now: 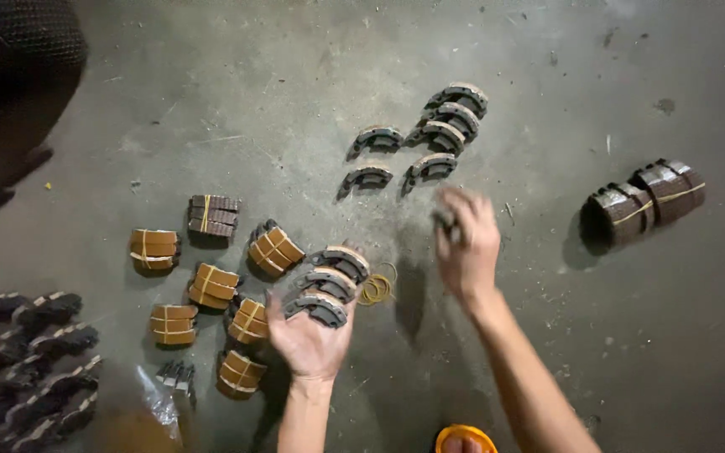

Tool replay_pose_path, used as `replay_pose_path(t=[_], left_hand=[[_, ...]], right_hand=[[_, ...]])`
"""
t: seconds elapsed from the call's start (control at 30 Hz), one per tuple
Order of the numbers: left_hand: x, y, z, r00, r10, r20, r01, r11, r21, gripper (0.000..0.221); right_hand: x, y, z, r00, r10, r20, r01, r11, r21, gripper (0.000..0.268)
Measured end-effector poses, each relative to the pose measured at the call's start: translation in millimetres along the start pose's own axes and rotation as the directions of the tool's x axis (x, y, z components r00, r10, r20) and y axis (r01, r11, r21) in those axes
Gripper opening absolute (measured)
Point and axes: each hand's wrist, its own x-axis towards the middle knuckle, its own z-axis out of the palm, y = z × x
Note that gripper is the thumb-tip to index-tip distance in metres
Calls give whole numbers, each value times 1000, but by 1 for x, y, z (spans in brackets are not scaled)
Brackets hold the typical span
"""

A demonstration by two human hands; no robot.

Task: Bundling motorcycle brake shoes with rubber bands and packing them into a cardboard box

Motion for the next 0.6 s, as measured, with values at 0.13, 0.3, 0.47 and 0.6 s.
replay_pose_path(t=[0.13, 0.3, 0.47, 0.6], left_hand=[[1, 4, 4, 999, -51, 9, 51, 991, -121, 77], [2, 3, 1, 999, -41, 27, 42, 998, -37, 75], [2, 2, -2, 998, -11, -54, 8, 998, -58, 72], [4, -2, -12, 1000, 7, -6, -7, 1000, -15, 86]], right_hand=[[39, 23, 8, 980, -111, 165, 142, 971, -191, 37], [19, 45, 21, 948, 96, 303, 55, 889, -455, 36], [-8, 37, -2, 972, 144, 184, -98, 966, -241, 34], [-20, -26, -30, 938, 303, 167, -311, 950, 28, 26]])
